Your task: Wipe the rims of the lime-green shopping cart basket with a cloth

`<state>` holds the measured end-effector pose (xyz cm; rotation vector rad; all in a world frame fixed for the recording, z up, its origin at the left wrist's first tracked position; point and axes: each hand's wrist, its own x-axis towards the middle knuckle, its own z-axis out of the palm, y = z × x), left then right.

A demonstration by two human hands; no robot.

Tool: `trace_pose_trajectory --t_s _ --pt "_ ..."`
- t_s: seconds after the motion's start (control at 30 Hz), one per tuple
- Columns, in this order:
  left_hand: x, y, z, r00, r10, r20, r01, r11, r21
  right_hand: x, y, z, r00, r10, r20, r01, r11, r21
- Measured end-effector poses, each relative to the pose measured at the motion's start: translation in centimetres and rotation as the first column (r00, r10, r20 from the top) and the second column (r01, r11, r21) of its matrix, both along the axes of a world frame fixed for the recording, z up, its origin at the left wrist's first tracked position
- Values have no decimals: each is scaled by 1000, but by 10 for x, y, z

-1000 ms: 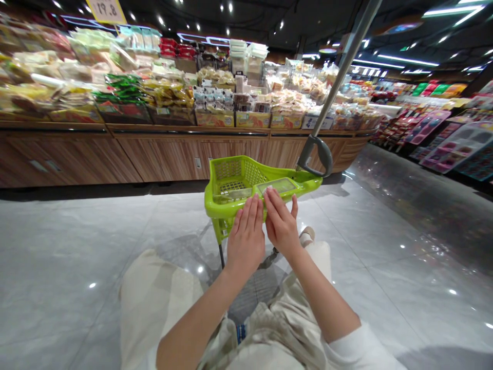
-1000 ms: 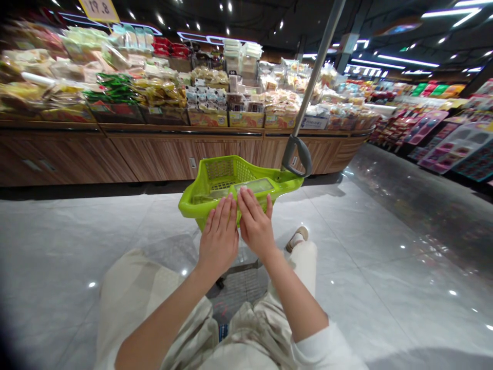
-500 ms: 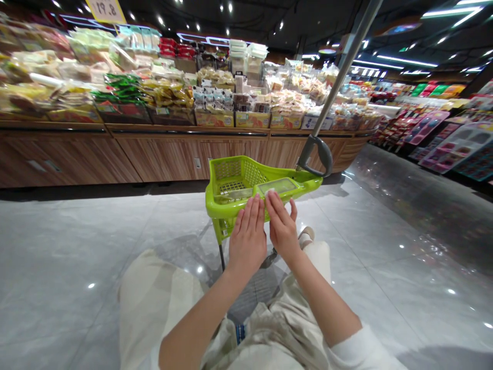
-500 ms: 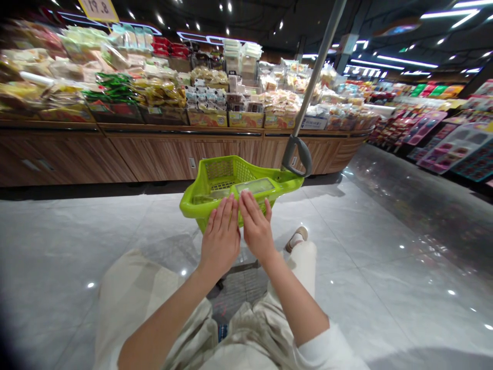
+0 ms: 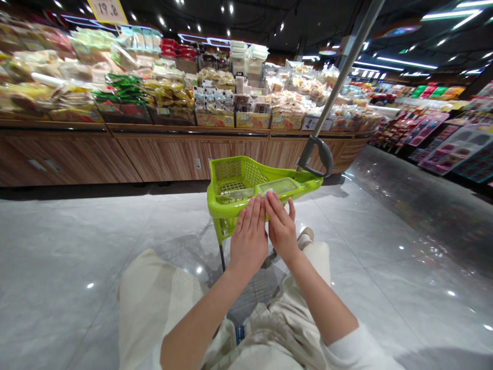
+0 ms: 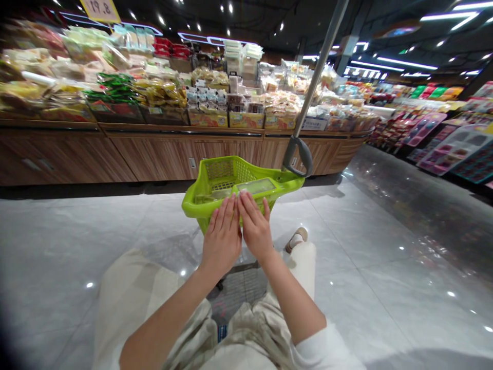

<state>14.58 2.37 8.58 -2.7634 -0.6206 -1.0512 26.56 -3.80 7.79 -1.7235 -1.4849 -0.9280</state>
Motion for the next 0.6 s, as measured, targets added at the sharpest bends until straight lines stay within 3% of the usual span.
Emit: trace_pose_trajectory --t_s 0.07,0.2,0.27,0.33,0.47,0.53,0.6 --pt "-1 0 1 1000 3 -17 -3 1000 2 8 -3 -1 1000 -4 5 4 1000 5" --pt "-2 1 1 1000 -4 -28 4 1000 3 54 -11 -8 965 -179 -194 208 968 143" --pt "0 0 1 1000 -2 -15 2 1000 2 60 -11 -9 933 -228 -278 285 940 186" --pt "1 -1 0 1000 -3 1 3 1000 -2 46 -7 -8 942 -209 -262 258 952 168" --pt "2 -1 0 1000 -6 19 7 1000 -8 2 1 -3 998 -15 -53 17 999 29" --pt "0 0 0 1000 -11 14 11 1000 -9 2 0 -3 1000 16 -14 -16 1000 5" --pt "-1 1 1 1000 -20 2 20 1000 -9 23 -5 -5 997 -44 -67 47 998 48"
